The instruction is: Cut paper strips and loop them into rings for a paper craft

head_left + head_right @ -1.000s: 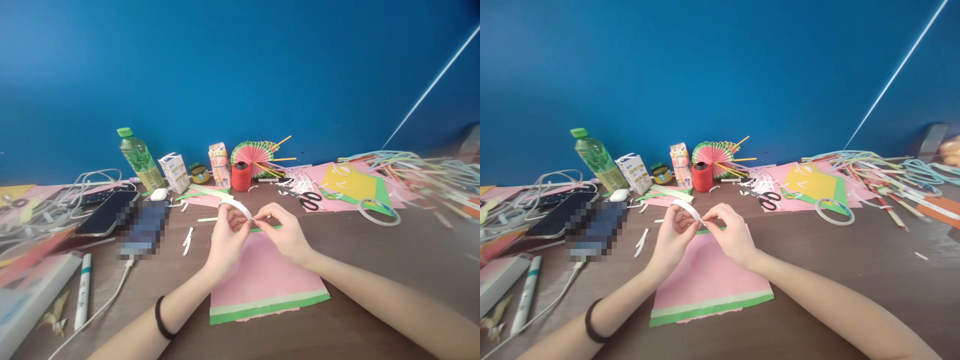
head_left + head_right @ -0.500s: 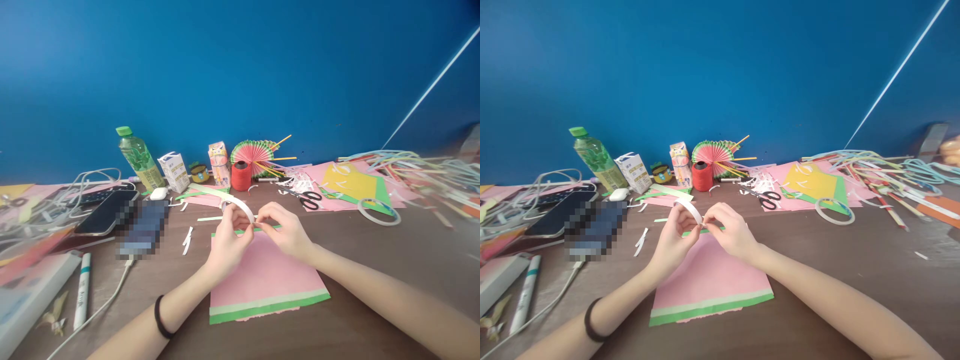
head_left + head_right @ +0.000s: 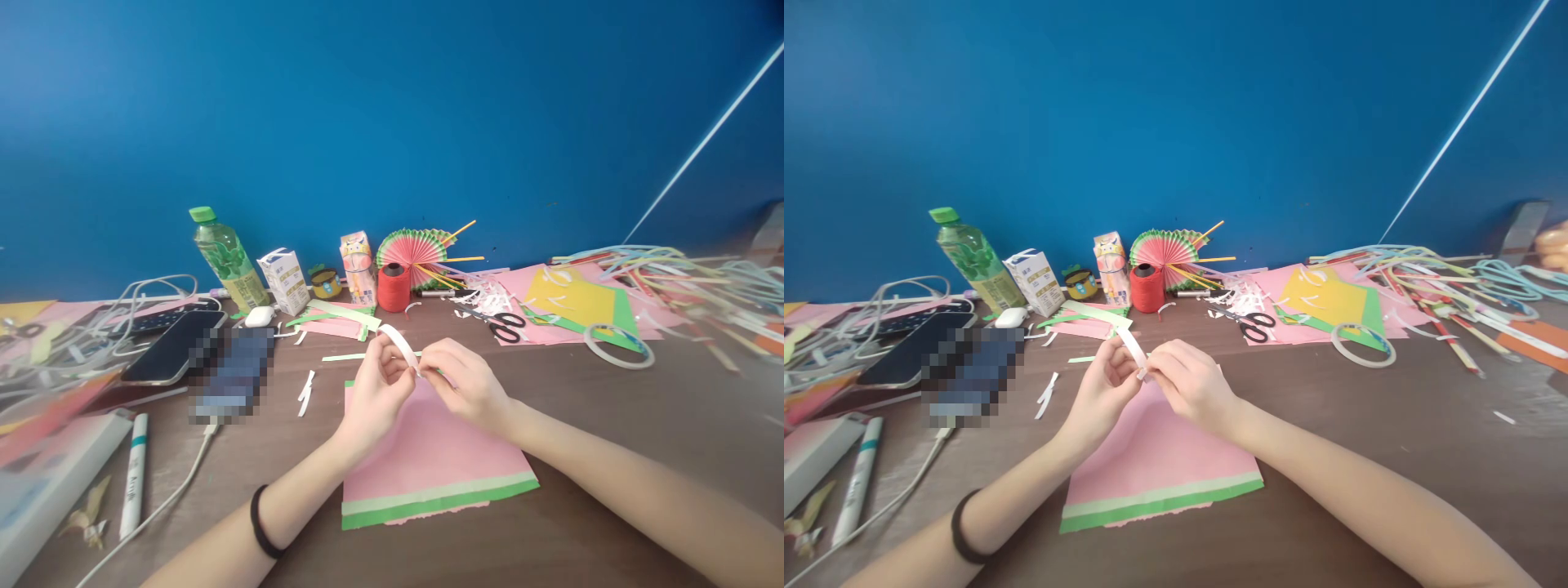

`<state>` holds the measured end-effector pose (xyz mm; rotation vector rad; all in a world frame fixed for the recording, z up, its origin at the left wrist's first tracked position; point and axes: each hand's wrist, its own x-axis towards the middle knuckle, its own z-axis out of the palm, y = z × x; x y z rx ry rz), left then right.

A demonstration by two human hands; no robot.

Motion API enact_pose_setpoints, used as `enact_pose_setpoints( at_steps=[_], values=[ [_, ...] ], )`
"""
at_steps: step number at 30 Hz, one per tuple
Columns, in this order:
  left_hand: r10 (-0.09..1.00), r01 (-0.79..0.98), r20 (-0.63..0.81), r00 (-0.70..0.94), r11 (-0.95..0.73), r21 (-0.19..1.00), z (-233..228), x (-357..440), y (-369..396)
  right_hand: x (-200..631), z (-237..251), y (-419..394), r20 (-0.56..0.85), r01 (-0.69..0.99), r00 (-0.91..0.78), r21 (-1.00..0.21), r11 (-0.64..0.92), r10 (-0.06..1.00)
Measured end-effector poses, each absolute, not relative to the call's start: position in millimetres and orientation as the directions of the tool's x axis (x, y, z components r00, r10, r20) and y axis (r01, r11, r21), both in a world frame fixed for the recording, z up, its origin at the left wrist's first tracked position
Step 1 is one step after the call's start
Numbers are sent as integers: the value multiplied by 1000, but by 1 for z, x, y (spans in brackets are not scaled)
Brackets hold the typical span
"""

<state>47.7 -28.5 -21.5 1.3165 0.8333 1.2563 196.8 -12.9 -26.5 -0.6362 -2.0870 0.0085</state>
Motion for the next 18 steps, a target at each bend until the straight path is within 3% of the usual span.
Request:
enact_pose_setpoints(
  at_steps=[13, 18],
  values=[
    [983, -216, 99, 157, -64, 974, -14, 46, -27, 197, -30, -13, 801, 387, -440, -239, 890, 406],
    [976, -213, 94, 195, -51, 976, -11, 42, -25, 194, -29, -14, 783, 356, -301, -437, 826, 544]
  ],
)
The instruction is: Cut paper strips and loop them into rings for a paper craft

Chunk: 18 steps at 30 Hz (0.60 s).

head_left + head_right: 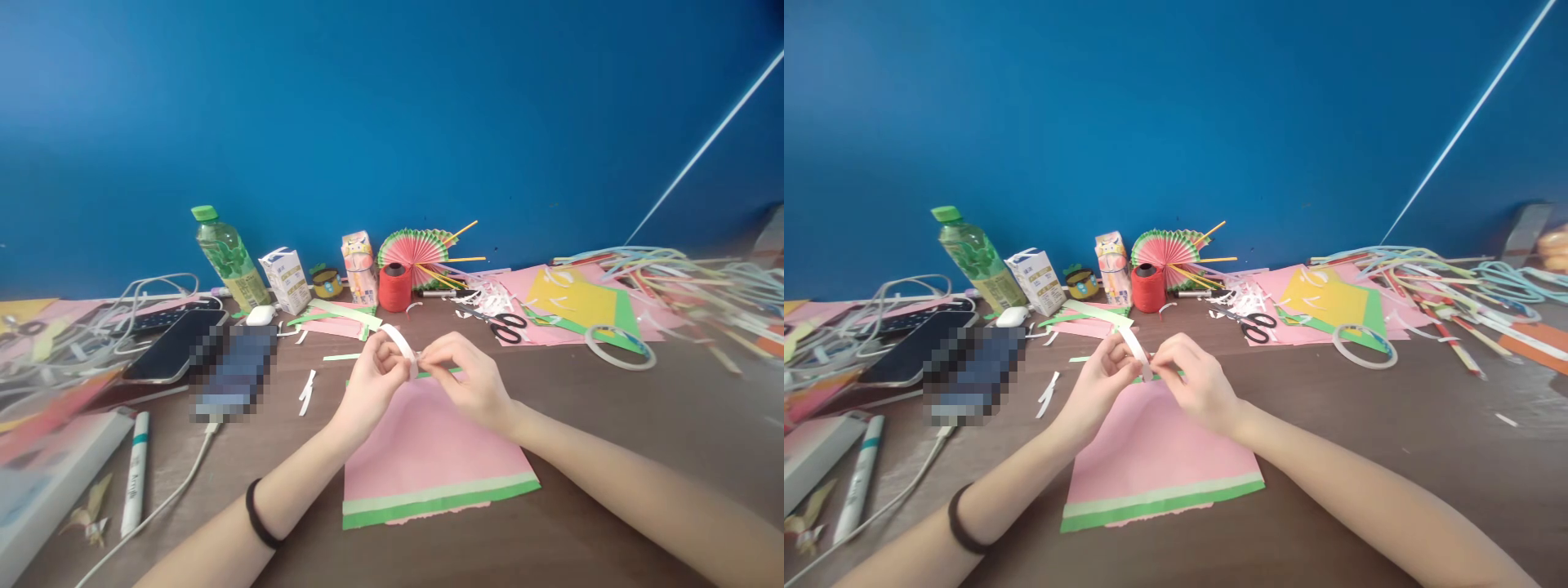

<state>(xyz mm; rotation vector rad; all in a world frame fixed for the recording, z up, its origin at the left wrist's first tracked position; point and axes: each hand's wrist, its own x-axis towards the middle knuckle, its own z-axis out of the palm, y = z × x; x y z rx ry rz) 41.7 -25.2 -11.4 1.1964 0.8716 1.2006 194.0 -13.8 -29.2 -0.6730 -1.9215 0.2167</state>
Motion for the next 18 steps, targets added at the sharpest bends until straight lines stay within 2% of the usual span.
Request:
enact_pose_setpoints(
  at_steps=[3, 5, 13, 18],
  values=[
    [970, -221, 122, 209, -75, 972, -13, 41, -24, 193, -27, -15, 720, 333, -250, -564, 756, 647],
    [965, -221, 134, 224, -83, 972, -15, 41, -24, 192, -26, -15, 697, 327, -273, -581, 745, 664],
    [959, -193, 209, 191, -172, 966, -20, 43, -20, 191, -29, -17, 715, 360, -282, -539, 761, 640],
    [959, -94, 239, 149, -227, 969, -19, 45, -25, 189, -29, -19, 770, 395, -299, -438, 808, 564]
  ],
)
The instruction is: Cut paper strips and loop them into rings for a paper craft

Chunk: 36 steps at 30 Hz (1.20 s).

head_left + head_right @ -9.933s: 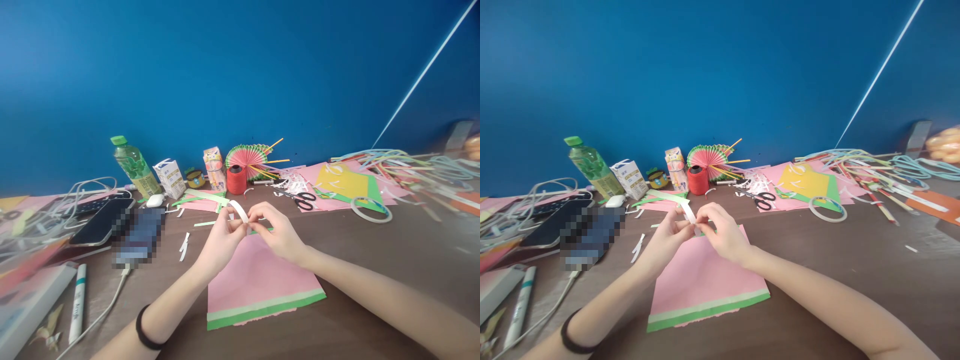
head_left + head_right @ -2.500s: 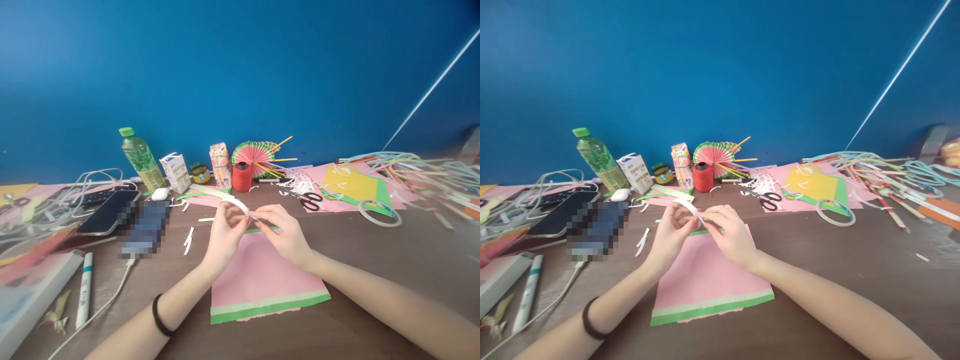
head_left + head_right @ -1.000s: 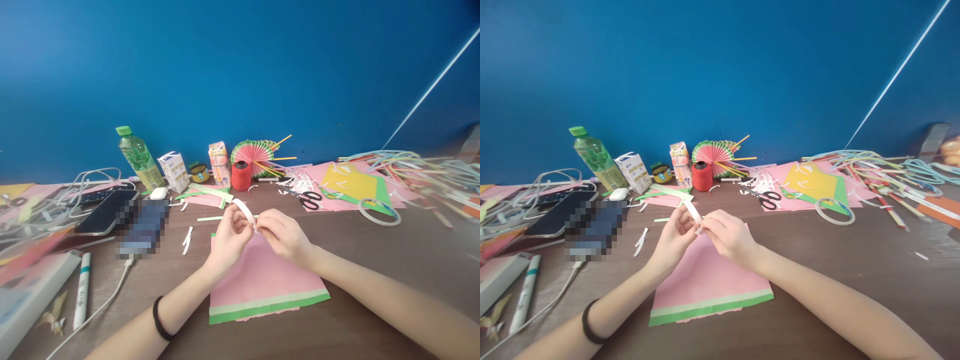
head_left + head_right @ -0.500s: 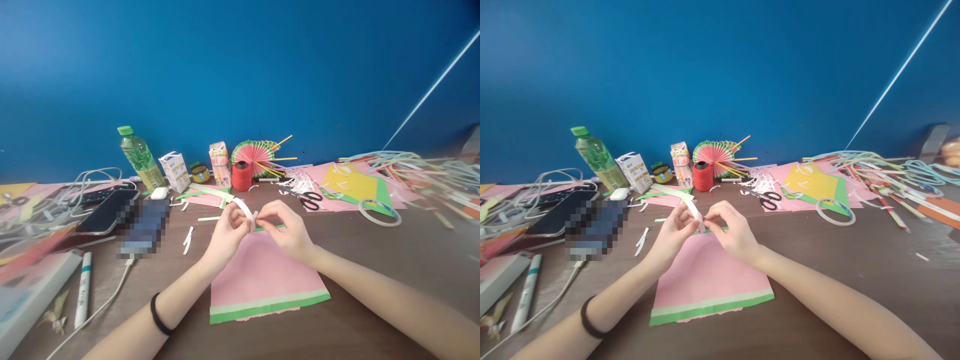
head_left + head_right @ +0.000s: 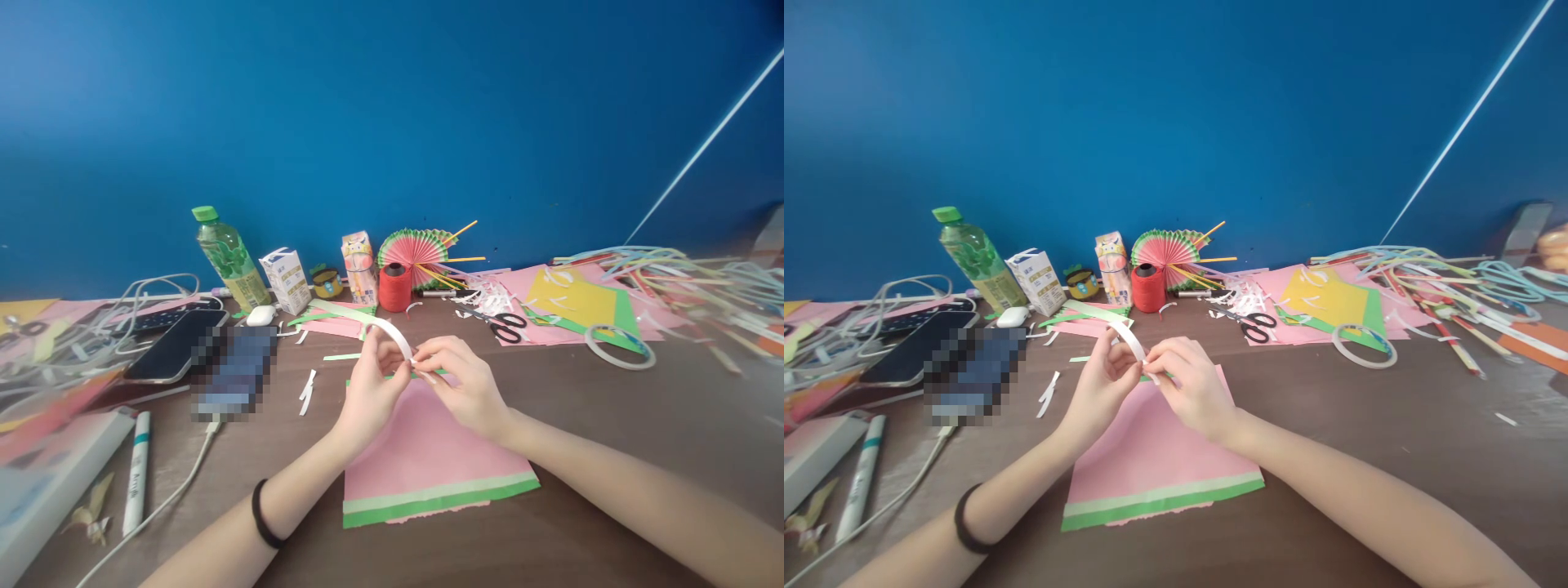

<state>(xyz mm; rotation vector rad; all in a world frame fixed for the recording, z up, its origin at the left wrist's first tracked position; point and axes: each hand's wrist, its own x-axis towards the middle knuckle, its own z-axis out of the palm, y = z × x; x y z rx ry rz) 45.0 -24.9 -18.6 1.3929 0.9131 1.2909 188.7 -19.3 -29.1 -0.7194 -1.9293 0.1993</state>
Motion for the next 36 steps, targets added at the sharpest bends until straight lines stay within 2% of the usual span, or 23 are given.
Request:
enact_pose_setpoints(
  at_steps=[6, 17, 24, 28, 36],
  values=[
    [966, -15, 203, 158, -204, 979, -16, 45, -29, 189, -31, -19, 808, 416, -316, -353, 838, 498],
    [974, -136, 163, 159, -142, 980, -16, 38, -19, 191, -32, -19, 829, 370, -405, -237, 898, 385],
    [972, -167, 100, 211, -65, 984, -11, 34, -17, 190, -30, -20, 799, 400, -338, -356, 845, 497],
    [959, -204, 116, 259, -63, 977, -13, 35, -15, 190, -30, -20, 782, 367, -341, -400, 840, 522],
    [951, -72, 172, 258, -159, 985, -25, 36, -17, 190, -36, -18, 746, 419, -298, -458, 784, 595]
  ],
)
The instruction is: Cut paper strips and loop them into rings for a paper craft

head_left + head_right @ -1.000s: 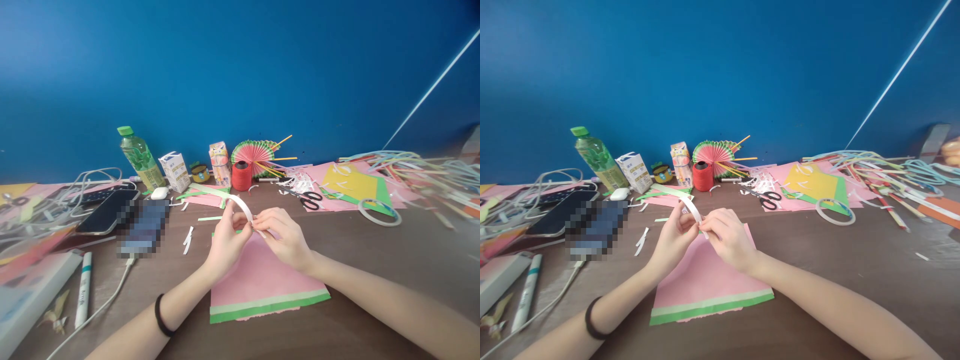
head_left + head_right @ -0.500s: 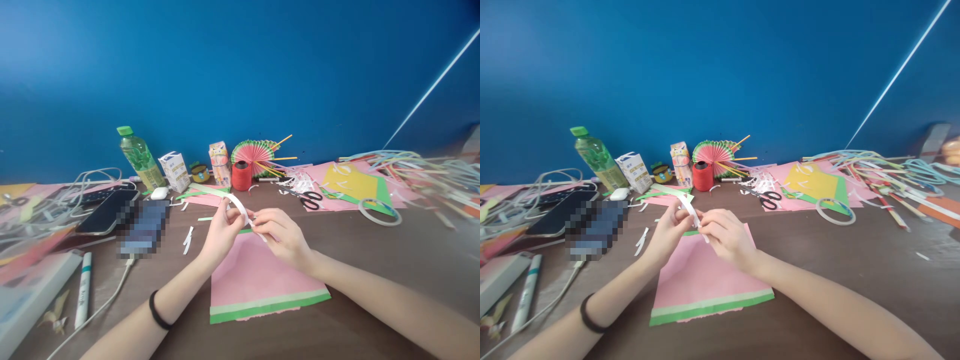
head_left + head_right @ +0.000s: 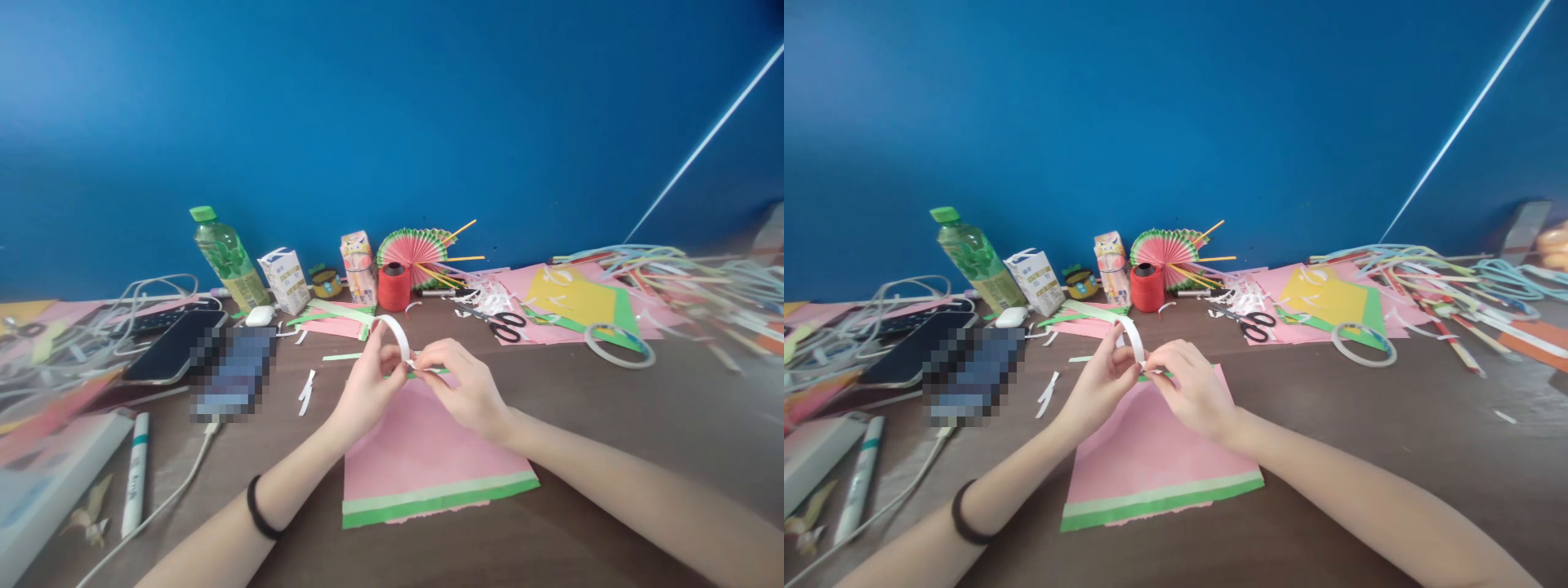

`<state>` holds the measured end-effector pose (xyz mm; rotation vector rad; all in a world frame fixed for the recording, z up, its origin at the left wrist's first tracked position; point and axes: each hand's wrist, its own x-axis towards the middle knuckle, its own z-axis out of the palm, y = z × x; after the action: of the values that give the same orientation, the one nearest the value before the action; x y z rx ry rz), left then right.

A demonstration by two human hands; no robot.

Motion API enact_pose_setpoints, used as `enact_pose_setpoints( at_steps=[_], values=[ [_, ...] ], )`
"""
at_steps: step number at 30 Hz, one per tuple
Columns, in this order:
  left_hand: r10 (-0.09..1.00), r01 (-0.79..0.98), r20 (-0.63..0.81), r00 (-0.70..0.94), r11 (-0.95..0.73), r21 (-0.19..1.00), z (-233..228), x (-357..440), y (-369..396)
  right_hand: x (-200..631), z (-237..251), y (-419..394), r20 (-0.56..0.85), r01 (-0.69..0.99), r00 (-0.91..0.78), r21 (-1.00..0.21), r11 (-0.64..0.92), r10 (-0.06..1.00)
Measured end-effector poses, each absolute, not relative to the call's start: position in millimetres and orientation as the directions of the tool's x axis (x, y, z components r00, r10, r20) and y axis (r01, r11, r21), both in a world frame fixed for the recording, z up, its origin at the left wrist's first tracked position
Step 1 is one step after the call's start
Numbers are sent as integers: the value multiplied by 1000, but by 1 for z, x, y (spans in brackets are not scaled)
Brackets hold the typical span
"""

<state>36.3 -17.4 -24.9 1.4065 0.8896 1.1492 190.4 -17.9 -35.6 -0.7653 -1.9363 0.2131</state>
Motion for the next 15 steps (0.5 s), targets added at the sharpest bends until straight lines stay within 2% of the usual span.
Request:
enact_pose_setpoints(
  at_steps=[9, 15],
  values=[
    [951, -185, 150, 270, -102, 977, -19, 40, -18, 191, -37, -20, 749, 344, -327, -474, 811, 576],
    [971, -187, 85, 224, -43, 981, -12, 33, -12, 188, -35, -21, 753, 291, -361, -469, 834, 550]
  ],
)
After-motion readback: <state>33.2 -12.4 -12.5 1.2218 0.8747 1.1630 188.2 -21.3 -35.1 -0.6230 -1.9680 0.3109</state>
